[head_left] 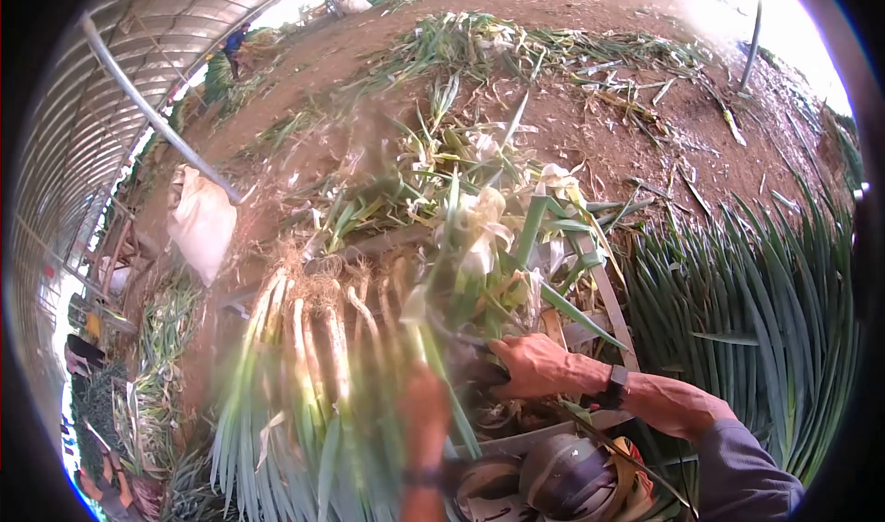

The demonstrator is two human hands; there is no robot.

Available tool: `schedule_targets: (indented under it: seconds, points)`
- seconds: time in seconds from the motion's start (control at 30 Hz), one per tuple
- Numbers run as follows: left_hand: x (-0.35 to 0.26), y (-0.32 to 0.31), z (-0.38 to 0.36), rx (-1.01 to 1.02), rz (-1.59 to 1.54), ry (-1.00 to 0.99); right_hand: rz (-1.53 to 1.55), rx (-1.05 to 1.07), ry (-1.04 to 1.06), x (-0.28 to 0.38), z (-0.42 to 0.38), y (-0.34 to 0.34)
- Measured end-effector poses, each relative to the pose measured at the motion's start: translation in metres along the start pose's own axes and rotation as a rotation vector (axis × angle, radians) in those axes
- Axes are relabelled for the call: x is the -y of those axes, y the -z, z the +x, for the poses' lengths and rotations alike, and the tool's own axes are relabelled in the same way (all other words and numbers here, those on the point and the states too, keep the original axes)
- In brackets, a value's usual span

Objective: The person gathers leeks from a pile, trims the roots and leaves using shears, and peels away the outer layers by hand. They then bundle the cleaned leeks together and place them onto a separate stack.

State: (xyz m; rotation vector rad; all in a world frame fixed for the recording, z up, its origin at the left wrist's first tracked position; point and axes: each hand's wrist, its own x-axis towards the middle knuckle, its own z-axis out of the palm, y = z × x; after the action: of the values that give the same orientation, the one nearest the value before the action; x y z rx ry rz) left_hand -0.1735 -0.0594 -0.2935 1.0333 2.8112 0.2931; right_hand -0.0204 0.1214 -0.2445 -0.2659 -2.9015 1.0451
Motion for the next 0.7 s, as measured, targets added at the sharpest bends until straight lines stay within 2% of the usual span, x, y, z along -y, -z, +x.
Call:
schedule_targets:
  seconds: [0.13, 0.27, 0.3, 0.4, 0.53, 0.63, 0.7]
  points:
    - [0.011, -0.004, -0.003, -0.089, -0.215, -0.069, 0.0, 0.052, -0.007, 0.003, -0.012, 0.005]
    - [0.014, -0.004, -0.008, 0.14, -0.434, 0.008, 0.063, 0.068, -0.003, 0.02, -0.04, 0.022]
    - [0.02, -0.019, -0.01, 0.026, -0.449, -0.06, 0.063, 0.055, -0.009, 0.023, -0.043, 0.025]
    - [0.024, -0.027, -0.013, -0.018, -0.523, -0.069, 0.016, -0.026, -0.01, 0.023, -0.04, 0.029]
    - [0.031, -0.031, -0.013, 0.063, -0.579, -0.034, -0.025, 0.029, -0.014, 0.008, -0.018, 0.011]
    - [0.041, -0.042, -0.014, -0.008, -0.406, -0.178, -0.062, 0.012, -0.009, 0.0, 0.002, 0.002]
    - [0.032, -0.031, -0.015, 0.031, -0.45, -0.108, -0.096, -0.022, 0.0, -0.01, 0.014, -0.006]
